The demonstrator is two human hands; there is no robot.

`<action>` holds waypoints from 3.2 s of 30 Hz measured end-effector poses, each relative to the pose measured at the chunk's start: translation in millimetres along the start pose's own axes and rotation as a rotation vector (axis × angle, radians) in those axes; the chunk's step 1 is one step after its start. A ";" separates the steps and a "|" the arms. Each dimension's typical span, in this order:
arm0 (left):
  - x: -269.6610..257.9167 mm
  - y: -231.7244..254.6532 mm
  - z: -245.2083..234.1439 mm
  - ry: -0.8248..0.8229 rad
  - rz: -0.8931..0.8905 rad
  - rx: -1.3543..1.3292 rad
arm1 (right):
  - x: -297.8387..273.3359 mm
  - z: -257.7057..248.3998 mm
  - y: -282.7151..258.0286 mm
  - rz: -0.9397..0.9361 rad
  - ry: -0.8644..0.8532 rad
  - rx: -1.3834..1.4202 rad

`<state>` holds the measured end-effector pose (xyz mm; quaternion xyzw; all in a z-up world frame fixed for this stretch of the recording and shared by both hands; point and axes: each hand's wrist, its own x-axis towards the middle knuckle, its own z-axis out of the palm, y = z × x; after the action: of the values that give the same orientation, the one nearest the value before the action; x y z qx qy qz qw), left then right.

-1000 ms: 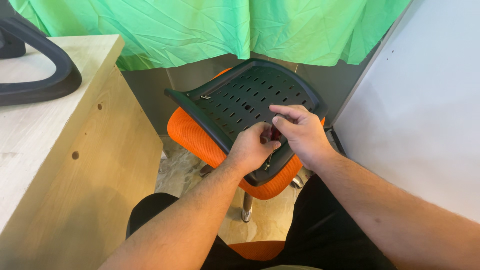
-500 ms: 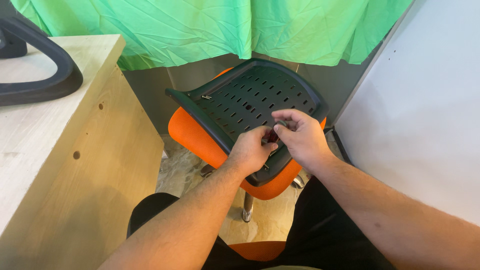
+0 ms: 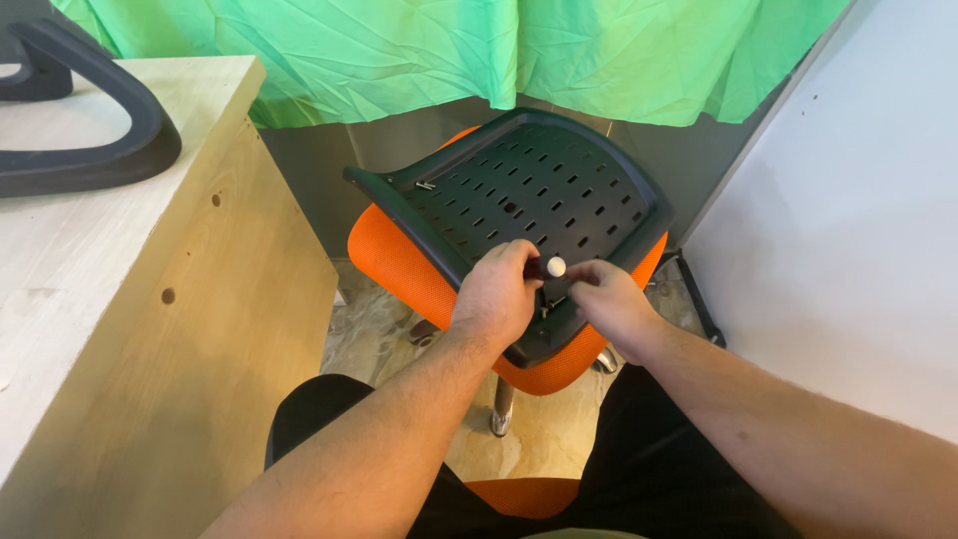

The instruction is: The person uses a screwdriver to tighten screws into the underside of an orange office chair seat, securing a black plastic plate. The person works on multiple screw locations around the plate, rotating the chair slightly to access different areas.

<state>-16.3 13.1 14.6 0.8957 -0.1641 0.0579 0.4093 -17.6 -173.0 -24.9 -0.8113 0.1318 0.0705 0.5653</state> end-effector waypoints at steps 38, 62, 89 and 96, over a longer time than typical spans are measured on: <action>-13.1 -19.2 -26.8 0.070 0.003 -0.279 | 43.0 22.2 43.4 -0.443 -0.171 -0.939; -15.4 -31.8 -39.0 0.274 -0.175 -0.220 | 41.9 21.1 -1.8 -0.134 -0.030 0.333; -26.4 28.0 -37.7 -0.142 -0.122 0.189 | -43.0 12.0 -43.7 -0.577 0.125 -0.621; -25.1 23.7 -22.8 -0.251 -0.075 0.348 | -49.5 7.6 -37.5 -0.554 0.147 -0.623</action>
<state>-47.3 21.9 40.5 0.9585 -0.1680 -0.0419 0.2266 -53.6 -146.9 19.2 -0.9510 -0.0790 -0.1059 0.2795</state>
